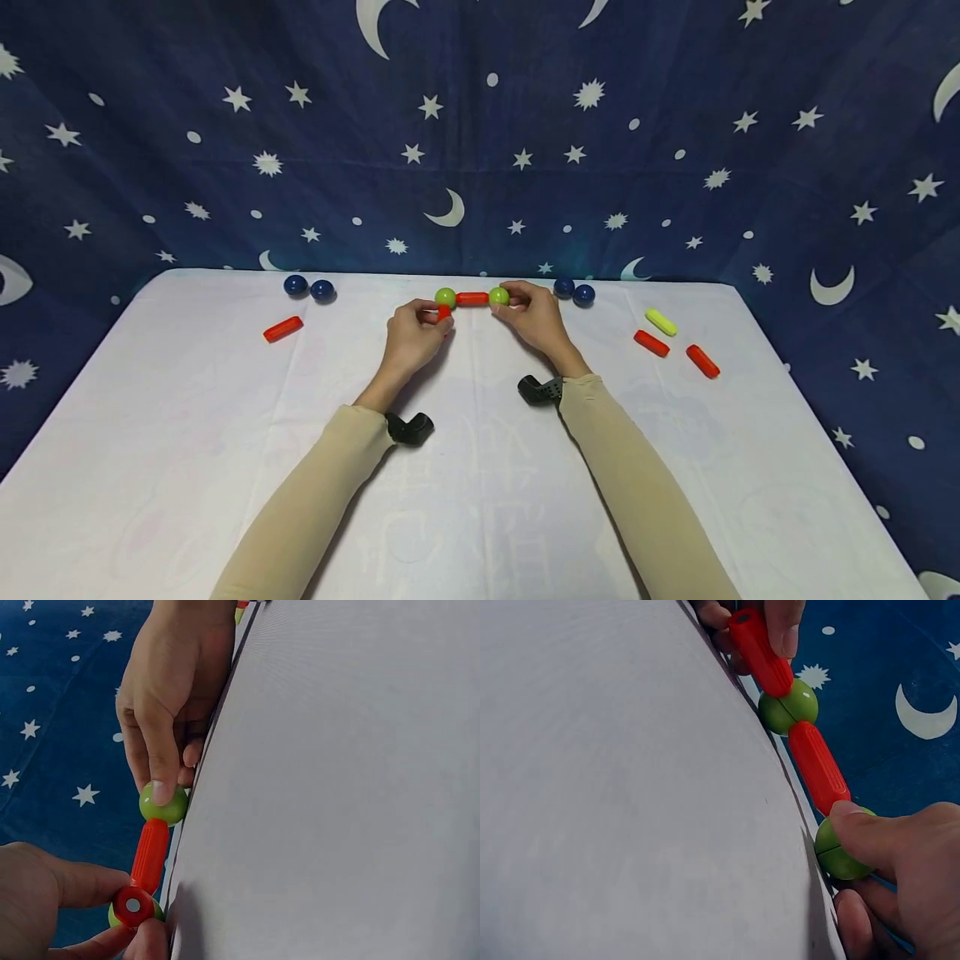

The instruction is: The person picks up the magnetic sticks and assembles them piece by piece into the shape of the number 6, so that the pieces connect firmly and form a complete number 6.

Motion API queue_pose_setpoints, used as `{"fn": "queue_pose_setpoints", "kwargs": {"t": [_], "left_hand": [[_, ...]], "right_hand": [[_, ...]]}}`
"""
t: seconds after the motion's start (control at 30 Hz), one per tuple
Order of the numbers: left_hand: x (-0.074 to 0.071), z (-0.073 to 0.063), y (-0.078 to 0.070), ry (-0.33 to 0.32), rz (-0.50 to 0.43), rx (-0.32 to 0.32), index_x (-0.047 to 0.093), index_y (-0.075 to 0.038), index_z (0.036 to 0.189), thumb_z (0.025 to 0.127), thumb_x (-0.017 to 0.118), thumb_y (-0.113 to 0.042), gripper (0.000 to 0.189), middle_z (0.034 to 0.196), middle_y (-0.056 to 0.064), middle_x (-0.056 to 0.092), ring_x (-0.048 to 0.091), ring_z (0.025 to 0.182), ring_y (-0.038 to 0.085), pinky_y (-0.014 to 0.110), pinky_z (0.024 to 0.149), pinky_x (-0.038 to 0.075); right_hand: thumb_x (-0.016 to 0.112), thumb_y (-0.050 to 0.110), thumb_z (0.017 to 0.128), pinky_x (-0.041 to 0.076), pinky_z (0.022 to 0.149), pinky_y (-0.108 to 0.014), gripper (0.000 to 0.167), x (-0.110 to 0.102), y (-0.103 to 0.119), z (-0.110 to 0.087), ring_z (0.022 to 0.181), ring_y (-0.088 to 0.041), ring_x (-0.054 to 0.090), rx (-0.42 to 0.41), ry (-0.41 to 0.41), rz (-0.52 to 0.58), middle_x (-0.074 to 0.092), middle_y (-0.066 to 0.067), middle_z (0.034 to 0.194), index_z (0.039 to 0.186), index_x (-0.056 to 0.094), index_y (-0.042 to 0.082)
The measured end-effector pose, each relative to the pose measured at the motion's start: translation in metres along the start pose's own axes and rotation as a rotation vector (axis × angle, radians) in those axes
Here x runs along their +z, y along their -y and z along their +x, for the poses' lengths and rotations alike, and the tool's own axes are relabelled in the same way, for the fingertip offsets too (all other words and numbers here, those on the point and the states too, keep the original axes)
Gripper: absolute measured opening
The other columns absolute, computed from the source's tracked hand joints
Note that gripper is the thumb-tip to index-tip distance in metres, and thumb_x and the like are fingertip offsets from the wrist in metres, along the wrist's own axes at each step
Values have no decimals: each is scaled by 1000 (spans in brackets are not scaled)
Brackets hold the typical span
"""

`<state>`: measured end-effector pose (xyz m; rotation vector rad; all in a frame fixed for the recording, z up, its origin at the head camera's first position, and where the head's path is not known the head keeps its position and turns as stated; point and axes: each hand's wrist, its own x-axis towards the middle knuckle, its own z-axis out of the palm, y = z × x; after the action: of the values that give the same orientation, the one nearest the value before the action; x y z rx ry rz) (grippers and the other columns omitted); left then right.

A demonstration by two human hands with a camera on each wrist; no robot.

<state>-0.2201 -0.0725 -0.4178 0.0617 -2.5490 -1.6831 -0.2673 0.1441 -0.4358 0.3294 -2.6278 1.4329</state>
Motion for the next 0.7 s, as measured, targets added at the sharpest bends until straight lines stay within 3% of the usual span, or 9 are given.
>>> {"fn": "queue_pose_setpoints", "kwargs": {"t": [0.27,0.7], "left_hand": [[1,1,2,-15,9,12,67,5,120,89,73,-10,35,98,16,72,72,85,25,37,81,55],[1,0,-1,-23,61,27,68,4,120,89,73,-10,35,99,15,73,68,85,26,33,78,51]], "right_hand": [[80,14,89,49,84,-35,41,4,1,1,95,-25,63,18,-39,-20,72,-15,108,127,69,2],[80,15,89,49,78,-31,39,7,-4,1,92,-24,64,-22,-69,-19,72,-13,105,124,71,3]]}}
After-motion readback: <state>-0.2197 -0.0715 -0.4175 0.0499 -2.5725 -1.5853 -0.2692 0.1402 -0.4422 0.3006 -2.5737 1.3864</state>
